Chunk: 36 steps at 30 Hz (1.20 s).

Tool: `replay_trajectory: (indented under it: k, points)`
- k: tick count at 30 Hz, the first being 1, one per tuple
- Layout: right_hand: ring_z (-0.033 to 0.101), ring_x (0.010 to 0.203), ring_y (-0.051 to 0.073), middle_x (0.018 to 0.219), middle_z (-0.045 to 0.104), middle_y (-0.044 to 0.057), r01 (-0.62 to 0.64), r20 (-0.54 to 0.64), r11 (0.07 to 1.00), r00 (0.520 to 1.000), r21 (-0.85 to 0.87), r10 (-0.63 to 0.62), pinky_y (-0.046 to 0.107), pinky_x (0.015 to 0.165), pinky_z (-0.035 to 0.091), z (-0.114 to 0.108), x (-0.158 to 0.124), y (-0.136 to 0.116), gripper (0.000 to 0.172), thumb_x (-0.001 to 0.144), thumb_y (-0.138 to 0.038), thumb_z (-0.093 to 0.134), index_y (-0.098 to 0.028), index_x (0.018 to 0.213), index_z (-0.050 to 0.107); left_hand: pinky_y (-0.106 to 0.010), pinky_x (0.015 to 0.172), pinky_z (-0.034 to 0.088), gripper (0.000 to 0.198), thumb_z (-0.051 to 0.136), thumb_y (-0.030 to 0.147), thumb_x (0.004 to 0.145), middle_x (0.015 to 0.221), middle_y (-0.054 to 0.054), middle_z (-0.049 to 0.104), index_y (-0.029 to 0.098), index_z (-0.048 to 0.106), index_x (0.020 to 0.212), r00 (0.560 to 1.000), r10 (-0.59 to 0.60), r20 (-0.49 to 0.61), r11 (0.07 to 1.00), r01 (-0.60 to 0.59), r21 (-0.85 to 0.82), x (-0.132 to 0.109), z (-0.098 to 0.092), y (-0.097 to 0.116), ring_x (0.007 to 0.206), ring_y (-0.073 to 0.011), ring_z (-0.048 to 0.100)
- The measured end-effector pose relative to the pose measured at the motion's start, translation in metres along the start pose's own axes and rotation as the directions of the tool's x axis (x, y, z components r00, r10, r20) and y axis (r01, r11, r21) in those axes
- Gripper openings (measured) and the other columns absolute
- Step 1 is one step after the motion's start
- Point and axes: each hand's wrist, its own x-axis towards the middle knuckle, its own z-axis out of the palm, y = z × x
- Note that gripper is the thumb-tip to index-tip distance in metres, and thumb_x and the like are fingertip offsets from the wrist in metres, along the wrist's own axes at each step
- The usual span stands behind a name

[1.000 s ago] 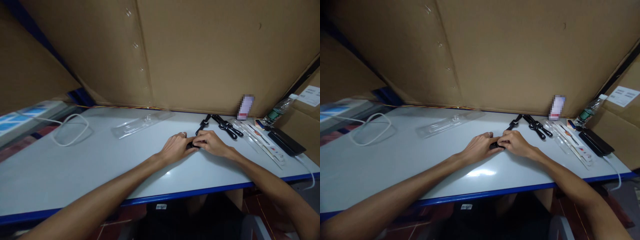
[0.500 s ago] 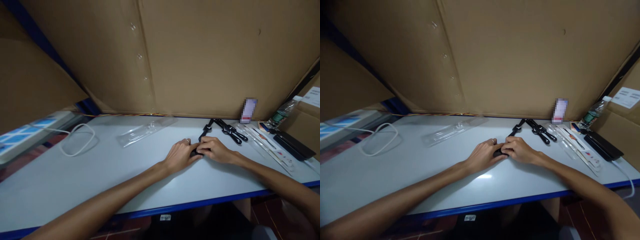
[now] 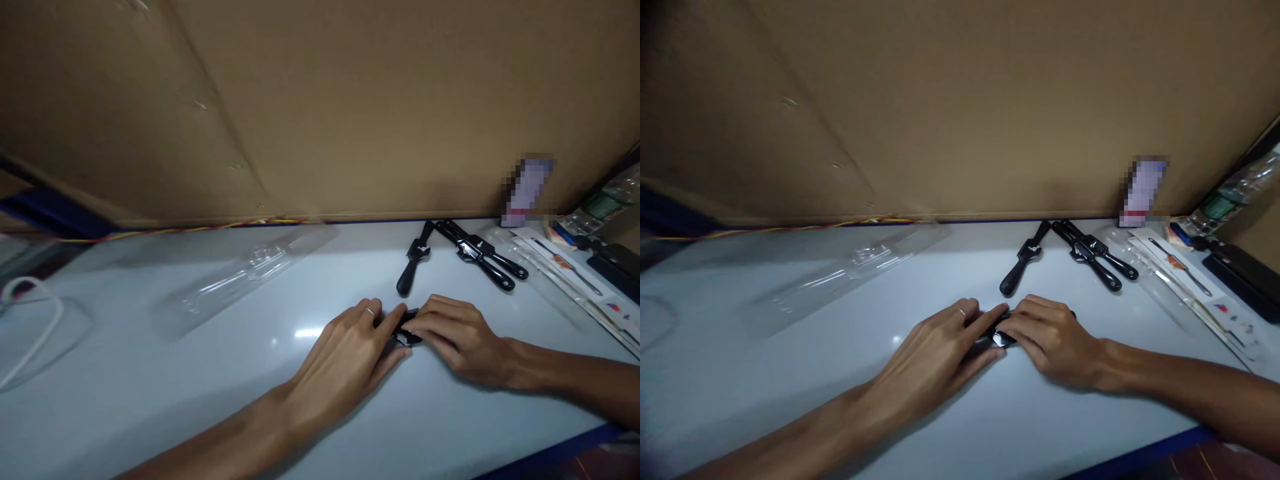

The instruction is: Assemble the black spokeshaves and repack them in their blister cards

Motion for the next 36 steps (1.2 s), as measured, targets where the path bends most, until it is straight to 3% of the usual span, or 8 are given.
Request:
replay_trajectory:
  k: [4, 7, 10, 16, 24, 31, 36]
  points:
    - [0.063, 0.08, 0.017, 0.088, 0.07, 0.008, -0.008, -0.041, 1.0, 0.999, 0.023, 0.009, 0.031, 0.071, 0.058, -0.003, 0.003, 0.001, 0.018, 0.1, -0.011, 0.054, -0.014, 0.103, 0.072, -0.037, 0.061, 0.057, 0.04, 0.057, 0.036, 0.1, 0.092, -0.007, 0.062, 0.015, 0.059, 0.134, 0.997, 0.039, -0.067, 0.999, -0.04, -0.004, -0.004, -0.003, 0.0, 0.074, -0.023, 0.063]
    - [0.063, 0.079, 0.016, 0.086, 0.069, 0.009, 0.053, -0.05, 0.998, 0.997, 0.034, -0.051, 0.03, 0.068, 0.058, -0.003, 0.003, 0.001, 0.019, 0.097, -0.006, 0.053, -0.012, 0.102, 0.071, -0.037, 0.056, 0.056, 0.037, 0.056, 0.035, 0.1, 0.09, -0.008, 0.063, 0.012, 0.06, 0.129, 0.993, 0.064, -0.103, 0.998, -0.065, -0.007, -0.007, -0.004, 0.0, 0.07, -0.0233, 0.064]
    - [0.065, 0.082, 0.017, 0.088, 0.071, 0.01, 0.108, -0.013, 0.994, 0.994, 0.022, -0.107, 0.03, 0.071, 0.06, -0.005, 0.001, -0.001, 0.02, 0.095, -0.003, 0.053, -0.011, 0.103, 0.069, -0.036, 0.054, 0.056, 0.039, 0.051, 0.038, 0.103, 0.092, -0.009, 0.066, 0.01, 0.06, 0.128, 0.985, 0.094, -0.144, 0.996, -0.093, 0.011, -0.009, -0.004, -0.001, 0.071, -0.0238, 0.066]
    - [0.063, 0.079, 0.016, 0.088, 0.071, 0.009, 0.101, 0.088, 0.993, 0.99, 0.061, -0.106, 0.029, 0.071, 0.06, -0.009, -0.005, -0.003, 0.018, 0.094, -0.005, 0.052, -0.012, 0.101, 0.068, -0.036, 0.054, 0.057, 0.044, 0.047, 0.042, 0.104, 0.092, -0.011, 0.069, 0.007, 0.059, 0.129, 0.975, 0.143, -0.17, 0.989, -0.137, 0.047, -0.01, -0.002, -0.001, 0.072, -0.0237, 0.067]
    - [0.064, 0.075, 0.015, 0.085, 0.071, 0.008, 0.05, -0.008, 0.997, 0.999, 0.055, -0.049, 0.03, 0.07, 0.059, -0.004, 0.004, -0.004, 0.017, 0.096, -0.004, 0.057, -0.011, 0.107, 0.068, -0.034, 0.053, 0.054, 0.033, 0.053, 0.036, 0.1, 0.091, -0.009, 0.069, 0.012, 0.06, 0.122, 0.979, 0.135, -0.153, 0.991, -0.132, 0.031, -0.01, -0.004, 0.0, 0.077, -0.0253, 0.069]
    - [0.062, 0.074, 0.017, 0.08, 0.069, 0.009, 0.03, -0.038, 0.999, 0.999, -0.02, -0.03, 0.033, 0.067, 0.057, -0.005, 0.004, -0.009, 0.011, 0.096, -0.01, 0.059, -0.011, 0.092, 0.069, -0.032, 0.053, 0.05, 0.027, 0.057, 0.037, 0.098, 0.087, -0.005, 0.067, 0.016, 0.061, 0.115, 0.99, 0.109, -0.093, 0.994, -0.108, 0.013, -0.008, -0.006, 0.0, 0.073, -0.023, 0.067]
    - [0.063, 0.074, 0.017, 0.081, 0.07, 0.009, 0.117, -0.048, 0.993, 0.992, -0.013, -0.118, 0.031, 0.066, 0.057, -0.003, 0.0, -0.004, 0.015, 0.097, -0.006, 0.056, -0.01, 0.091, 0.069, -0.031, 0.051, 0.046, 0.028, 0.055, 0.037, 0.099, 0.083, -0.004, 0.066, 0.015, 0.062, 0.116, 0.989, 0.124, -0.084, 0.992, -0.125, -0.006, -0.006, -0.007, 0.0, 0.07, -0.022, 0.065]
